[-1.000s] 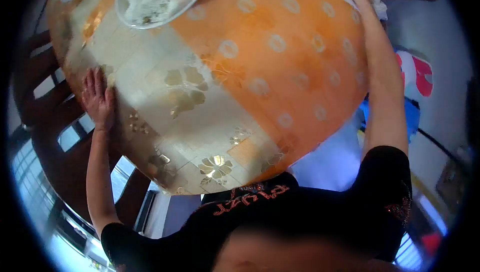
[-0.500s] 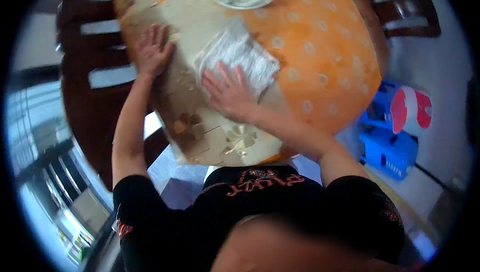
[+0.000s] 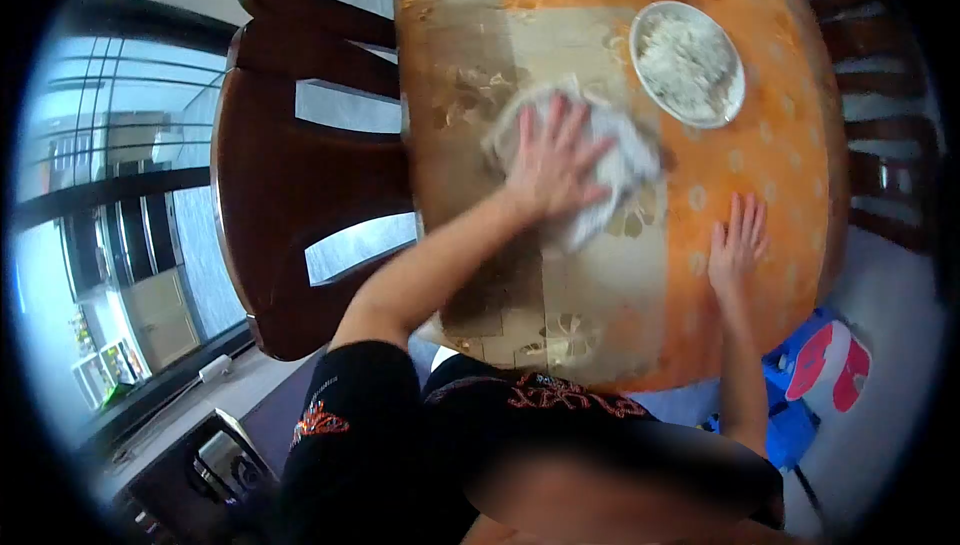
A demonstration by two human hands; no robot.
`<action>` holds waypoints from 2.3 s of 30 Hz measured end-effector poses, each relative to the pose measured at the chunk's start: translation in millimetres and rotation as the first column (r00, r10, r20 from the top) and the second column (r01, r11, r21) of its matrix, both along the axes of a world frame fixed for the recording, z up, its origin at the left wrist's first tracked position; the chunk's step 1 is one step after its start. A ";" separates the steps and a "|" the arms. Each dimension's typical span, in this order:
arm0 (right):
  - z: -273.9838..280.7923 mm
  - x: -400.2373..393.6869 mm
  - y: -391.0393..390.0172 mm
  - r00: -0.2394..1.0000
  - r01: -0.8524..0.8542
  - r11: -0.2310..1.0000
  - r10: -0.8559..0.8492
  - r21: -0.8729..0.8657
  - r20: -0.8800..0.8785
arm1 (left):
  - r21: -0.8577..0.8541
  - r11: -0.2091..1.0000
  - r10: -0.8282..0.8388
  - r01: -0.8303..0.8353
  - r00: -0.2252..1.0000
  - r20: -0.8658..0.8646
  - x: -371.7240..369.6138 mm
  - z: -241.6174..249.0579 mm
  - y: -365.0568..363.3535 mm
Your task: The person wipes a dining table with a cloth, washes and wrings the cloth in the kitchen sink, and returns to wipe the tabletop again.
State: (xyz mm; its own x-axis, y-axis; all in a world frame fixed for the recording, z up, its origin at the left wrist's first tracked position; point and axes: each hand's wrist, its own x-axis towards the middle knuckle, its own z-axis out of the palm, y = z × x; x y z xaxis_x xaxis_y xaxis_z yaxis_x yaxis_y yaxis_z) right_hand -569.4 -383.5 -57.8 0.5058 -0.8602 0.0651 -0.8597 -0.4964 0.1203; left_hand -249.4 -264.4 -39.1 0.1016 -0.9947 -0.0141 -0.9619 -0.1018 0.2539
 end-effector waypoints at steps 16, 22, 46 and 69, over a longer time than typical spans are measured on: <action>7.6 7.5 3.0 0.993 -0.039 0.998 0.032 0.055 0.113 | 0.019 0.733 0.676 -0.680 0.732 0.082 252.7 -26.0 -105.3; -3.8 -0.8 -0.7 0.998 0.002 0.999 -0.004 0.037 0.069 | -0.282 0.723 0.635 -0.630 0.768 -0.088 145.0 -64.9 35.7; 15.5 -53.8 118.2 0.561 -0.820 0.567 0.763 0.084 0.321 | -0.092 0.801 0.598 -0.591 0.793 0.112 -157.9 -21.5 150.1; -16.7 56.0 4.3 0.040 -0.999 0.046 0.920 -0.007 0.390 | -0.109 0.801 0.593 -0.589 0.754 0.281 -165.9 -17.6 157.3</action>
State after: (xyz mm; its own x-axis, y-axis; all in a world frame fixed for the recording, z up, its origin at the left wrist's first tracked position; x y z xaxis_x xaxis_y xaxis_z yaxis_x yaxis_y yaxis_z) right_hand -513.4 -379.2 -74.5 0.8778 0.4004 0.2631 0.4589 -0.8604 -0.2215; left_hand -415.3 -107.1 -56.8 0.6667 -0.7349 0.1238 -0.7391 -0.6734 -0.0175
